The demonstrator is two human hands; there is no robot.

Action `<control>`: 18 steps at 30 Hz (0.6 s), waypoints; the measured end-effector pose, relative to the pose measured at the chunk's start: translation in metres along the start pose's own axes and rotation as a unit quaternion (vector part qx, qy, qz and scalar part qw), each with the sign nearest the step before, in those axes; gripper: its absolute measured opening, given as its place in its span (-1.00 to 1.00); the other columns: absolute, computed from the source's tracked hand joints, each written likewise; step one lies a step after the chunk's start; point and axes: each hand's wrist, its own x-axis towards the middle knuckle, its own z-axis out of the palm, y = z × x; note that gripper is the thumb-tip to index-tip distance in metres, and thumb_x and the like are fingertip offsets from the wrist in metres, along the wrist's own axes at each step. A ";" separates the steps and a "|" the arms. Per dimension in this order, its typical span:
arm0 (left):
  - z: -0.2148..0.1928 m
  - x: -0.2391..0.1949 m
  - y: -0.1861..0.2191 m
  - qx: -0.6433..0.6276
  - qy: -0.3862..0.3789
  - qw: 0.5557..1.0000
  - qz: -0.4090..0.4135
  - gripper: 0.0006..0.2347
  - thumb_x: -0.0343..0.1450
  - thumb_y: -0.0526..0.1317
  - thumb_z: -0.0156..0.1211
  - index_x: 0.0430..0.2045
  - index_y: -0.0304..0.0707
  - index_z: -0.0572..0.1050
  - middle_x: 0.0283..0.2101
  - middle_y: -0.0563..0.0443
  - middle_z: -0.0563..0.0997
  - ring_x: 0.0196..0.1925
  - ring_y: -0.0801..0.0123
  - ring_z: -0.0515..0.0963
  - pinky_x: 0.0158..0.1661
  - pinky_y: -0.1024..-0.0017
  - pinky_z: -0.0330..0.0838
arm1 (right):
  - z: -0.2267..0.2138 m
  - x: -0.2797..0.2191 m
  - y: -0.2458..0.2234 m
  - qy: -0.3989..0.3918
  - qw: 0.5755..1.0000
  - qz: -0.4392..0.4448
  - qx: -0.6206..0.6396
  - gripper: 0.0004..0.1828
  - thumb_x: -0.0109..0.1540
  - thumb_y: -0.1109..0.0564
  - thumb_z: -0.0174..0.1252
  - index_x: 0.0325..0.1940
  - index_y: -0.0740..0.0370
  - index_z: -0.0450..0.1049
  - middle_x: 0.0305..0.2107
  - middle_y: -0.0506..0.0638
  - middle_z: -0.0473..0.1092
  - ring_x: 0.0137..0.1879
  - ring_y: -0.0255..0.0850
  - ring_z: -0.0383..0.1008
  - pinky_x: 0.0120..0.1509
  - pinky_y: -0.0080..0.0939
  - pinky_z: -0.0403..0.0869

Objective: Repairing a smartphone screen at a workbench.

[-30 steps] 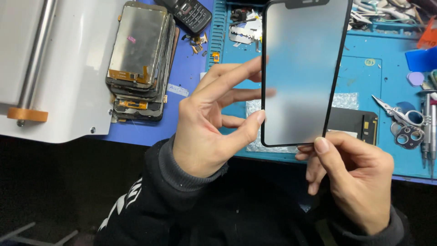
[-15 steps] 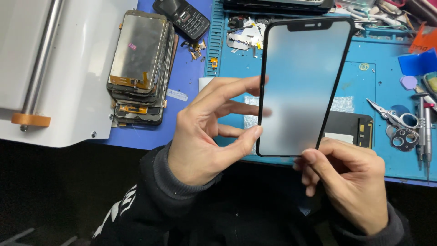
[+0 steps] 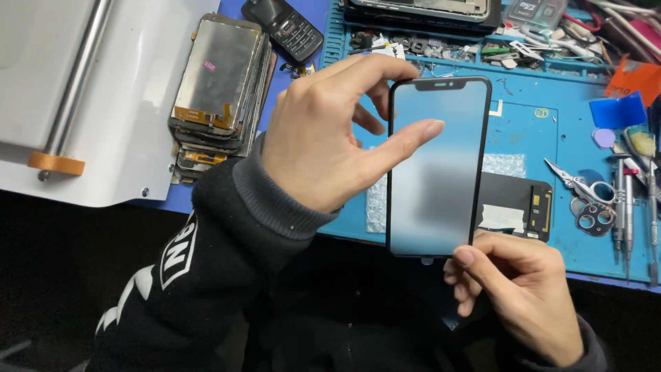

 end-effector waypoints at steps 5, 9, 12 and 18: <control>0.004 0.021 -0.002 0.088 -0.014 0.996 -0.010 -0.67 0.35 0.01 0.50 -0.47 -0.24 0.50 -0.46 0.09 0.61 -0.51 0.43 0.62 -0.45 0.41 0.47 | 0.003 0.001 0.005 -0.010 1.000 0.012 0.014 -0.72 0.27 0.23 0.15 -0.45 0.49 0.59 -0.62 0.09 0.49 -0.63 -0.29 0.45 -0.59 -0.31 0.45; 0.013 0.035 -0.005 0.081 -0.036 0.993 -0.072 -0.63 0.27 0.02 0.50 -0.66 -0.26 0.46 -0.62 0.05 0.57 -0.61 0.36 0.57 -0.54 0.37 0.41 | 0.002 0.002 0.009 -0.016 0.997 0.053 0.046 -0.70 0.24 0.19 0.18 -0.50 0.49 0.58 -0.66 0.10 0.49 -0.67 -0.28 0.44 -0.65 -0.28 0.45; 0.022 0.038 -0.009 0.061 -0.037 0.993 -0.096 -0.64 0.31 -0.01 0.47 -0.66 -0.29 0.47 -0.62 0.05 0.59 -0.61 0.40 0.59 -0.52 0.42 0.43 | 0.000 0.002 0.014 -0.023 0.996 0.053 0.065 -0.70 0.24 0.18 0.18 -0.50 0.49 0.57 -0.66 0.09 0.48 -0.68 -0.28 0.44 -0.66 -0.29 0.43; 0.024 0.038 -0.012 -0.038 -0.056 0.994 -0.088 -0.84 0.39 -0.15 0.33 -0.47 -0.25 0.59 -0.49 0.12 0.68 -0.53 0.54 0.67 -0.44 0.54 0.52 | -0.004 0.004 0.022 0.006 0.996 0.043 0.082 -0.71 0.22 0.20 0.20 -0.51 0.50 0.57 -0.69 0.11 0.48 -0.71 -0.25 0.44 -0.67 -0.29 0.41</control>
